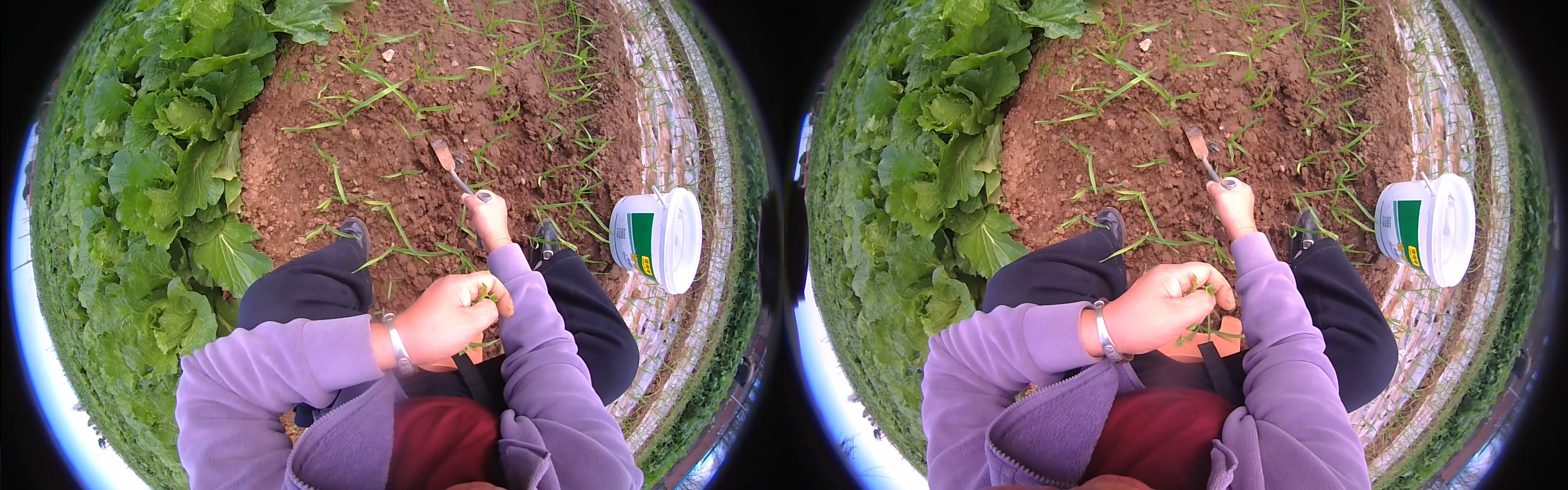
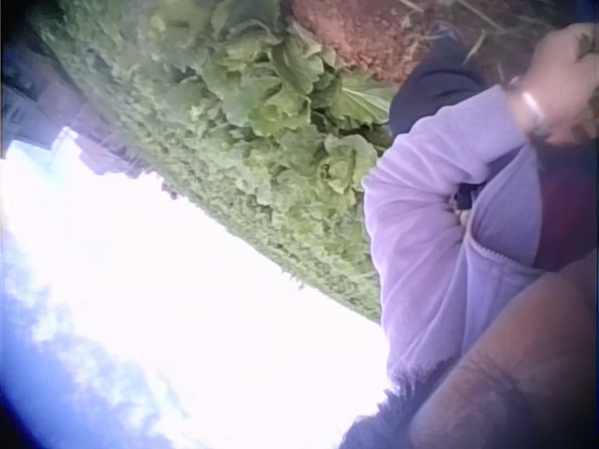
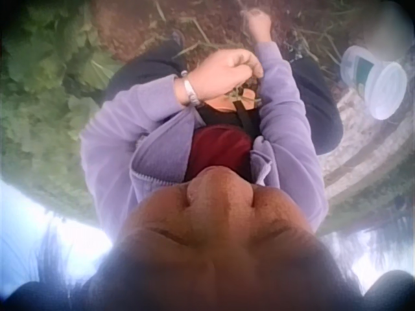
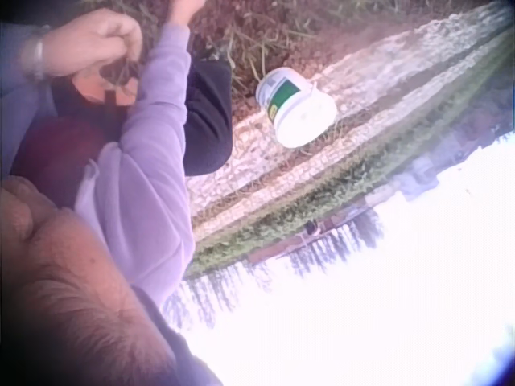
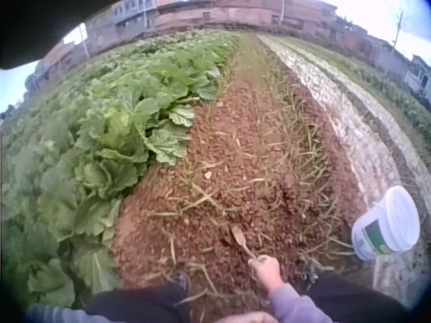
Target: The person uses a hand hoe to loosen soil and remove weeds from a garden bed. They pull up the weeds by hand and place them into a nearby white bucket, repeating this process along the row.
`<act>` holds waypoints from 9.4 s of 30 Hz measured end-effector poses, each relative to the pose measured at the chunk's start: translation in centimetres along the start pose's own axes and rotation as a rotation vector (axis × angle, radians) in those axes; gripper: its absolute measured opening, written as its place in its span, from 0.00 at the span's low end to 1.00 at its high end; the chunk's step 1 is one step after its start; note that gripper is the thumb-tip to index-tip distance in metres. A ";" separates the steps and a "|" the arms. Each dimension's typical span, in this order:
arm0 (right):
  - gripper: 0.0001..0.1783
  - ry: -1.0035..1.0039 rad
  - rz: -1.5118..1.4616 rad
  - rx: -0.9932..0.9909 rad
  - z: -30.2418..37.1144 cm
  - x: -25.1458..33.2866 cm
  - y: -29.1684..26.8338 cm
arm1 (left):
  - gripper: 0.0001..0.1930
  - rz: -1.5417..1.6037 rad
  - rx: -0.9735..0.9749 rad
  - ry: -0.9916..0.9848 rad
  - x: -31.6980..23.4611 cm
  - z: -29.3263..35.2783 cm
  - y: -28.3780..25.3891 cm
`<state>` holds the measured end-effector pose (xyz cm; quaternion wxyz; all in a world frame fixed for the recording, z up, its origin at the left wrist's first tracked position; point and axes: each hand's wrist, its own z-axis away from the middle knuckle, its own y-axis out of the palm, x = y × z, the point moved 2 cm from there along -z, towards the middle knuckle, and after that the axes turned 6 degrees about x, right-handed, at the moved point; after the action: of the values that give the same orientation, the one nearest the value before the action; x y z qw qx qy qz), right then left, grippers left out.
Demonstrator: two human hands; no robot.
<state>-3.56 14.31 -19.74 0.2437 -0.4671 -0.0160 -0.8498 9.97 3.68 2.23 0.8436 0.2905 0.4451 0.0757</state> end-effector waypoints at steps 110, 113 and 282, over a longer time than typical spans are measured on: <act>0.18 -0.059 0.482 -0.218 -12.6 9.5 -16.5 | 0.11 0.012 -0.164 -0.213 -0.6 -3.9 -1.0; 0.17 -0.117 0.532 -0.201 -7.2 12.0 -22.3 | 0.10 -0.045 -0.179 -0.244 -0.5 -4.2 -0.9; 0.12 -0.482 0.997 0.150 24.5 9.4 -15.9 | 0.14 -0.704 -0.348 0.561 -7.6 -11.5 -8.8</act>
<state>4.72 30.83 4.79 0.6381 -0.5805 0.0912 -0.4975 -4.83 -1.64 -2.29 0.7016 -0.0550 0.7074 -0.0657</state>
